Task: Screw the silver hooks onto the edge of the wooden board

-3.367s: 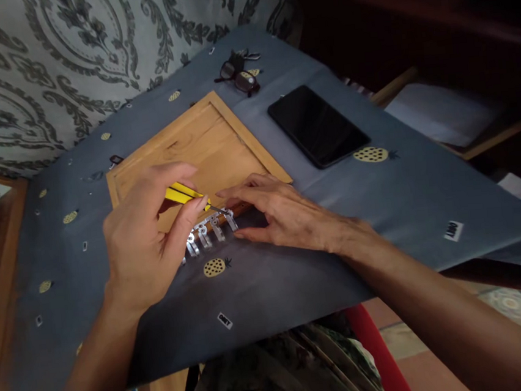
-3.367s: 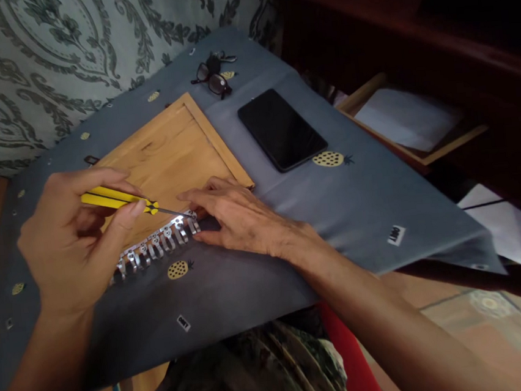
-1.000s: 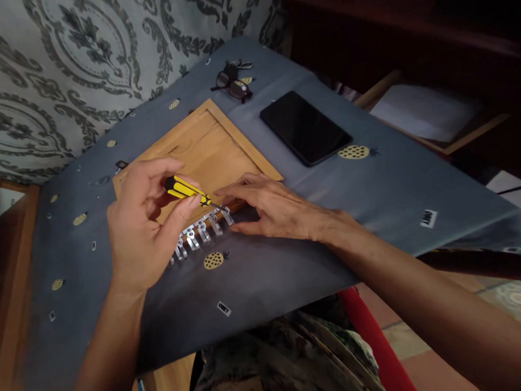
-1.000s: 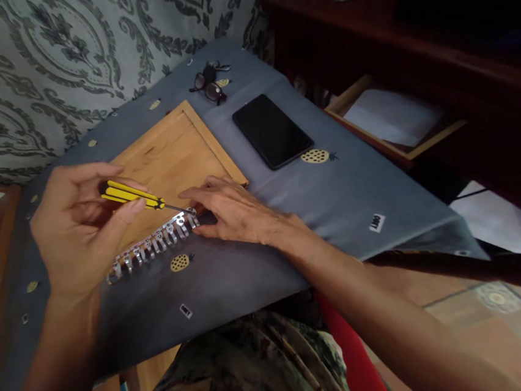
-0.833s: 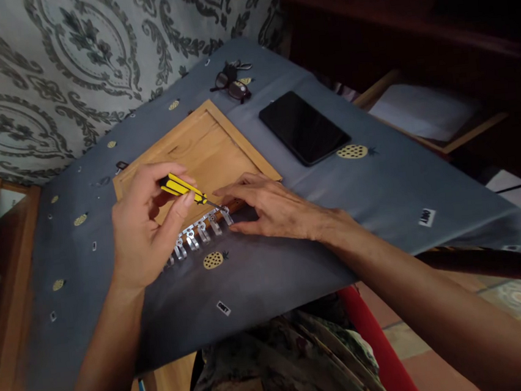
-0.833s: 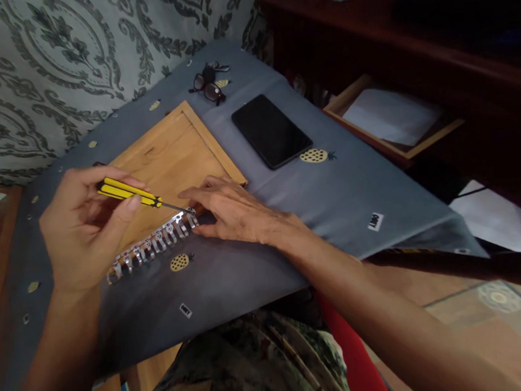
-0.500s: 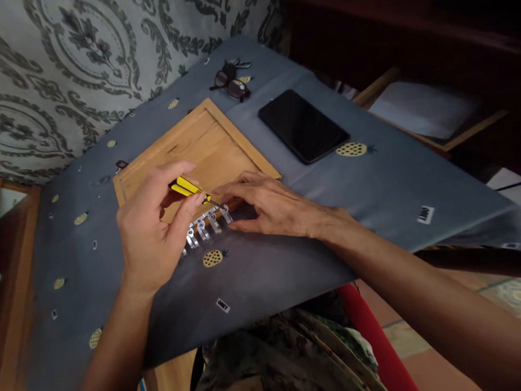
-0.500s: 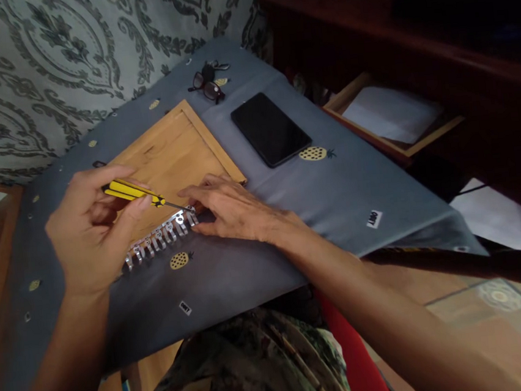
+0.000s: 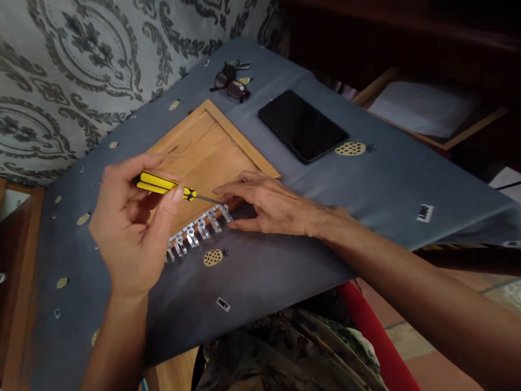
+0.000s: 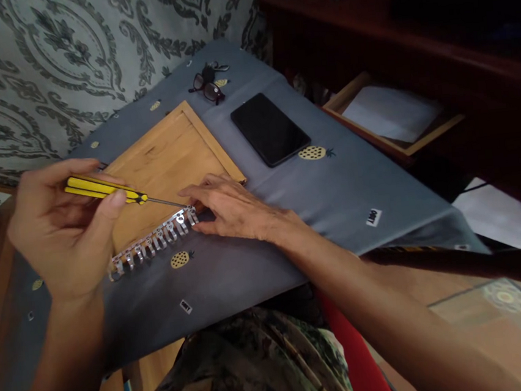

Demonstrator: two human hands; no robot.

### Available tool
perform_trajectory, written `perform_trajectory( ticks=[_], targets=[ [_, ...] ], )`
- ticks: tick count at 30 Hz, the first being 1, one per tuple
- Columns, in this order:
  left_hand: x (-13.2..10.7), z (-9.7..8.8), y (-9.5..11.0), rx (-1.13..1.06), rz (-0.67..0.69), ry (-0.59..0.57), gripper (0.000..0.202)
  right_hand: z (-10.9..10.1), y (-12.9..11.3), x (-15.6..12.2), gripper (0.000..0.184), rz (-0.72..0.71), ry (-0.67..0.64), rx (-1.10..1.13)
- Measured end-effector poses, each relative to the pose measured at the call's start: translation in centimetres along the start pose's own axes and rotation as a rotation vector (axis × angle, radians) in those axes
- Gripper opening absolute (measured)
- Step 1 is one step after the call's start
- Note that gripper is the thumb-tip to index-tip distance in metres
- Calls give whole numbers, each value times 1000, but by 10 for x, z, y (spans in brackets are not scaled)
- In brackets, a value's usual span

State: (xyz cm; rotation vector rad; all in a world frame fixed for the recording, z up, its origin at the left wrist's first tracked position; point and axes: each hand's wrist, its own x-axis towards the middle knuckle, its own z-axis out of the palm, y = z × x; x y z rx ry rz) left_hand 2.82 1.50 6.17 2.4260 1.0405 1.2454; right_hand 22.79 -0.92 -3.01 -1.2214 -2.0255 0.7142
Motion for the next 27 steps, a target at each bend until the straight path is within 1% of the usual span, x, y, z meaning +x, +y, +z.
perform_trajectory(
  ticks=[2, 7, 17, 27],
  targets=[
    [0, -1, -1, 12, 2, 8, 27, 0, 0, 0, 56, 2, 2, 0],
    [-3, 0, -7, 38, -40, -53, 28, 0, 1, 0, 58, 7, 2, -14],
    [-7, 6, -12, -9, -53, -29, 32, 0, 1, 0, 55, -20, 9, 4],
    [-7, 4, -12, 83, -47, -44, 26, 1, 1, 0, 53, -9, 2, 4]
  ],
)
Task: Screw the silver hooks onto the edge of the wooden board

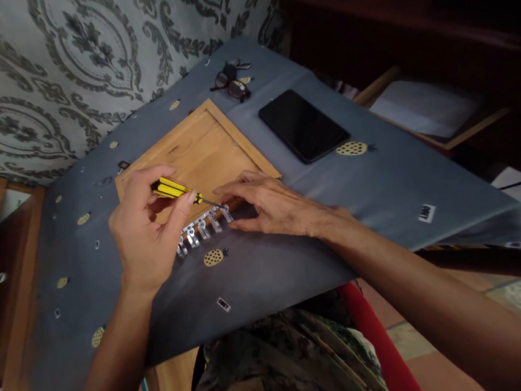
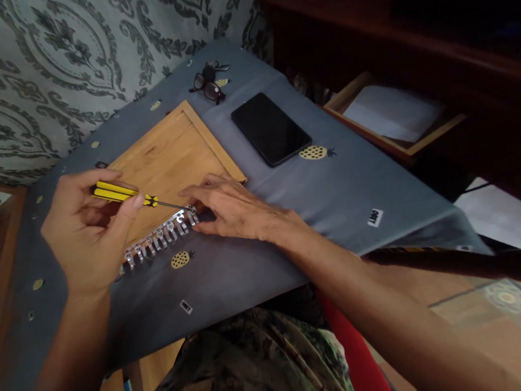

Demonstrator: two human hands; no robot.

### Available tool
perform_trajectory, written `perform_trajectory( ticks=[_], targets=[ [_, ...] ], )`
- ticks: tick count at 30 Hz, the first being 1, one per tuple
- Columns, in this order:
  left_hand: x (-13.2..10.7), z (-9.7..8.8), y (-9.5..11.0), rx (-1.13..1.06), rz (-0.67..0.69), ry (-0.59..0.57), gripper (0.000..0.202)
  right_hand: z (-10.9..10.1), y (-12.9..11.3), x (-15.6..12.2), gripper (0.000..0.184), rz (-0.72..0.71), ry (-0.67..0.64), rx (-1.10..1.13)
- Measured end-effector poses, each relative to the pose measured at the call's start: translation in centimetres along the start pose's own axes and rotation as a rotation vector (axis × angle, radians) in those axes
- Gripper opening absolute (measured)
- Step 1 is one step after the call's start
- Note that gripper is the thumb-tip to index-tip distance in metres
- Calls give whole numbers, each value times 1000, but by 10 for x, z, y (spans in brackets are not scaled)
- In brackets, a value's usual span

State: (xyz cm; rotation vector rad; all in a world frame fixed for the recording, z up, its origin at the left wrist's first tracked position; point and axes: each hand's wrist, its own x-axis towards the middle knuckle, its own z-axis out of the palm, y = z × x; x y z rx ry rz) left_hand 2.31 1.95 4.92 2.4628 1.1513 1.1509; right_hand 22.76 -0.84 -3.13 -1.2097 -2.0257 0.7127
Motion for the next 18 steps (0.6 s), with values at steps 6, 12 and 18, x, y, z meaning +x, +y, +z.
perform_trajectory(
  ticks=[6, 12, 18],
  targets=[
    [1, 0, 0, 46, 35, 0, 24, 1, 1, 0, 52, -1, 1, -15],
    [3, -4, 3, 43, 44, -43, 24, 1, 2, 0, 51, -4, 7, -5],
    [3, -6, 6, -19, 23, -108, 27, 0, 1, -1, 52, -14, 11, -13]
  ],
)
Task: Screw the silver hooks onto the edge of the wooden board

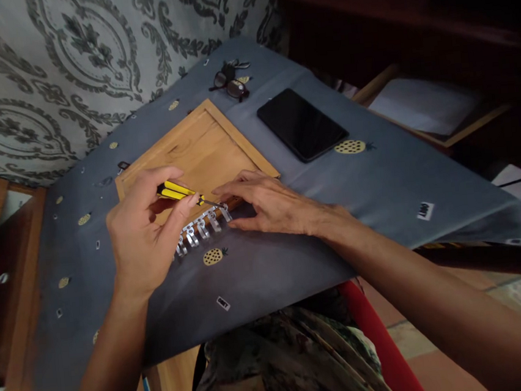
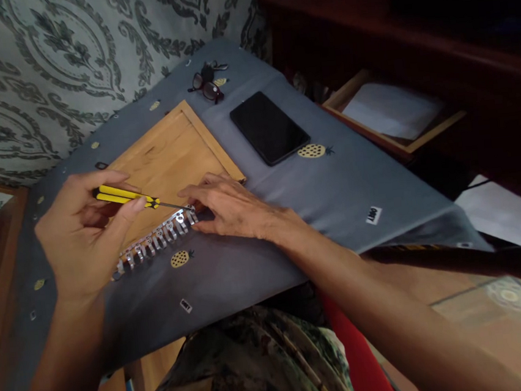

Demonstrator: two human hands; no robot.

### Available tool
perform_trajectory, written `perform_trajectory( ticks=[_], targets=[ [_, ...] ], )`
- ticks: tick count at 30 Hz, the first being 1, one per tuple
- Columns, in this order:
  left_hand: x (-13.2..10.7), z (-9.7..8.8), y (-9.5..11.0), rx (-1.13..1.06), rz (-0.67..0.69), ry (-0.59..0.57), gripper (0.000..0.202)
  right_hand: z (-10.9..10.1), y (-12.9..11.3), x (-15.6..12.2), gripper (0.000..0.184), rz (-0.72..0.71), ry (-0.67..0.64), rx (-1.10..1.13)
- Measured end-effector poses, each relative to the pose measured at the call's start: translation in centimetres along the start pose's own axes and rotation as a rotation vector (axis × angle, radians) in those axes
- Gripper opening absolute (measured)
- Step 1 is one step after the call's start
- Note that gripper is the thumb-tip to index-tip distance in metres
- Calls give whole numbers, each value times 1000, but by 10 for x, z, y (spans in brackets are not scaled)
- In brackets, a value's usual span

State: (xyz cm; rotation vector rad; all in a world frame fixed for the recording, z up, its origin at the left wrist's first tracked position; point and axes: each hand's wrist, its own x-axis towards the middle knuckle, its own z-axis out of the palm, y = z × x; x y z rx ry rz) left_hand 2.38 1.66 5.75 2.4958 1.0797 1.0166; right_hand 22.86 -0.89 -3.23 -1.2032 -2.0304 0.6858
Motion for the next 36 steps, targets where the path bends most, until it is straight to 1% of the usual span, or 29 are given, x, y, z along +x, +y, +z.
perform_trajectory(
  ticks=[5, 9, 16, 24, 31, 36],
  targets=[
    [1, 0, 1, -16, -24, 28, 22, 0, 0, 0, 53, 23, -13, -7],
    [1, 0, 1, 6, -38, 32, 23, 0, 0, 1, 53, 17, -11, 5],
    [1, 3, -1, 86, 1, 55, 24, -1, -1, 2, 50, 21, -21, 10],
    [4, 3, -2, 63, -31, 14, 26, -1, 0, 0, 50, 14, -19, 13],
    [11, 3, -2, 22, 52, -50, 27, 0, 0, 2, 51, 27, -23, 7],
    [18, 0, -7, -30, 63, -123, 30, -1, -1, 1, 50, 18, -24, 26]
  ],
)
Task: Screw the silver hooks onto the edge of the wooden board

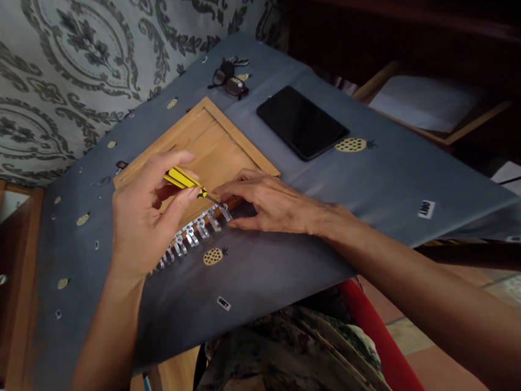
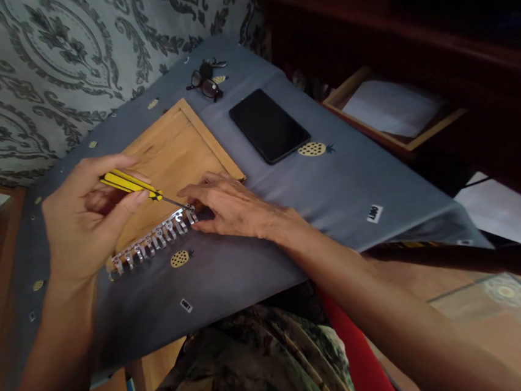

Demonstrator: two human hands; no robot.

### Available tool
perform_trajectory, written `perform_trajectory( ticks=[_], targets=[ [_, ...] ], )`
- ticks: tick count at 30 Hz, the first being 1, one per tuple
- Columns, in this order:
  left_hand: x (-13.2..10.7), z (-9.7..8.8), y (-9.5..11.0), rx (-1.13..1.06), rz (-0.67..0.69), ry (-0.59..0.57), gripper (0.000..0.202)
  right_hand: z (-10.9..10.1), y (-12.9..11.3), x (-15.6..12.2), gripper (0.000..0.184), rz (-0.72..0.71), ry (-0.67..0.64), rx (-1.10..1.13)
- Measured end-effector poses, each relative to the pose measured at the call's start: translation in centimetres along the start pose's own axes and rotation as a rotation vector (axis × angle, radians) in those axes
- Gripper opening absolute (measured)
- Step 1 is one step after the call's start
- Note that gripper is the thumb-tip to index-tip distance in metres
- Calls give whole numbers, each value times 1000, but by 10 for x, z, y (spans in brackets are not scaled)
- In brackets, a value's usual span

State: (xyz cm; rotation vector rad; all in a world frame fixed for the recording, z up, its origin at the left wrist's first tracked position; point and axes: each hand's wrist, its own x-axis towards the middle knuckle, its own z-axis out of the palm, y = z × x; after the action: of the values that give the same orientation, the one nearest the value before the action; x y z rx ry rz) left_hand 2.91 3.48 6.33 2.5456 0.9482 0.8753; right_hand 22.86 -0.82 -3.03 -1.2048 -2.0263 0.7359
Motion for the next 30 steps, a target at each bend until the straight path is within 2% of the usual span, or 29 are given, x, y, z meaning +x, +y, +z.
perform_trajectory(
  ticks=[5, 11, 13, 18, 24, 27, 30],
  targets=[
    [-3, 2, -3, -45, -2, -28, 36, 0, -1, 0, 50, 7, 1, -7],
    [-8, 10, -1, 58, 13, 139, 31, 0, -2, -1, 50, 18, 4, -14],
    [-10, 11, 0, 82, 9, 164, 29, 0, -1, -1, 50, 17, 5, -14],
    [-11, 8, 1, 100, 18, 118, 28, 0, 0, -1, 48, 16, -3, -22],
    [-6, 2, 1, -68, -41, 47, 29, 1, 1, -1, 53, 7, 6, -15],
    [-7, 2, -2, -114, -27, -2, 23, 1, 0, -1, 51, -2, 11, -5],
    [-10, 5, -3, -102, 6, 11, 24, 0, 0, -1, 50, 6, 3, -3]
  ],
)
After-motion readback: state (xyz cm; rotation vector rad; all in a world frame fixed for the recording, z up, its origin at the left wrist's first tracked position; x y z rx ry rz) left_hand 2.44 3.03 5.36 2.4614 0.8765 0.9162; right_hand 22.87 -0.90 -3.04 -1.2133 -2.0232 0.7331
